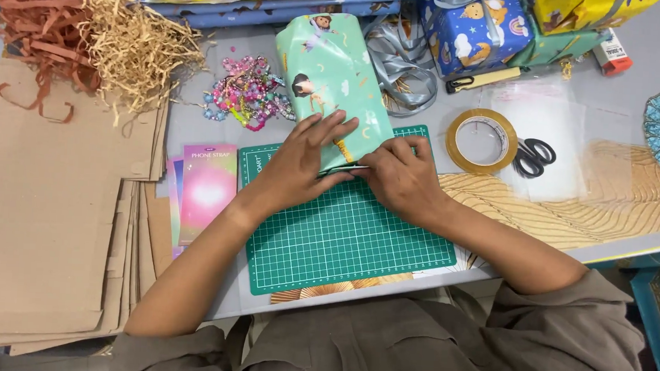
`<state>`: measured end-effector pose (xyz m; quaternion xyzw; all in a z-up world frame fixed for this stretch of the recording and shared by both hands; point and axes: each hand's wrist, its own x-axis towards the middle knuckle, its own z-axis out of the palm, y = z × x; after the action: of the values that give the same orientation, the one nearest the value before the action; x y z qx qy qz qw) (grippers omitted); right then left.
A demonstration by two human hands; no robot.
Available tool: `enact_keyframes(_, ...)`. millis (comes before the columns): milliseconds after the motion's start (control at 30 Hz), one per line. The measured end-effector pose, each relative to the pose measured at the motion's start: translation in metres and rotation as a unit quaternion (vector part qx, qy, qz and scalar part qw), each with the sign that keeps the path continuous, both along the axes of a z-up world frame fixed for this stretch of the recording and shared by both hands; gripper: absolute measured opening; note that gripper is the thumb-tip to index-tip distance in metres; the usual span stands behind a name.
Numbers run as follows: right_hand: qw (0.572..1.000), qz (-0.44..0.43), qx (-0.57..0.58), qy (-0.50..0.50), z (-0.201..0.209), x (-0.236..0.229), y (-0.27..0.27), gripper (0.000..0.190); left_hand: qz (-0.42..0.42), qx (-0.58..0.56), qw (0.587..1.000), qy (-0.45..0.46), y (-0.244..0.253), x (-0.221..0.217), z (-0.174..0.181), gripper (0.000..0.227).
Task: Wrapping a small gift box with decorative paper and securing it with tape.
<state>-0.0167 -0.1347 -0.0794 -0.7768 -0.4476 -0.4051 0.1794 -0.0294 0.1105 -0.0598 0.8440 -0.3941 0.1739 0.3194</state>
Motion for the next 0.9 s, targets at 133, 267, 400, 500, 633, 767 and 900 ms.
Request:
enact_keyframes(133,1.0,-0.018,-0.003,-0.012,0.005,0.001,0.0,0.015,-0.002,-0.011,1.0,0.008,-0.001,-0.002,0.005,0.093)
enact_keyframes(267,0.995,-0.019,0.001,0.094,0.024,0.002,-0.004,0.024,0.003,-0.026,1.0,0.0,-0.004,-0.004,0.008,0.086)
enact_keyframes(400,0.972,0.015,0.006,0.235,0.033,0.005,-0.007,0.024,0.017,-0.044,0.999,0.009,-0.007,-0.003,-0.002,0.073)
enact_keyframes(500,0.95,0.051,0.044,0.305,0.045,0.009,-0.008,0.013,0.013,-0.035,0.999,0.012,-0.005,-0.003,0.001,0.08)
enact_keyframes(633,0.931,0.088,0.121,0.334,0.084,0.009,-0.001,0.013,0.011,-0.036,0.999,0.015,-0.007,-0.004,0.004,0.08)
enact_keyframes(767,0.905,0.139,0.166,0.367,0.105,0.014,0.009,0.017,0.019,-0.032,0.999,0.009,-0.007,-0.004,0.003,0.08)
enact_keyframes(900,0.929,0.13,0.13,0.321,0.115,0.019,0.011,0.013,0.021,-0.025,0.999,-0.001,-0.007,-0.003,0.001,0.08)
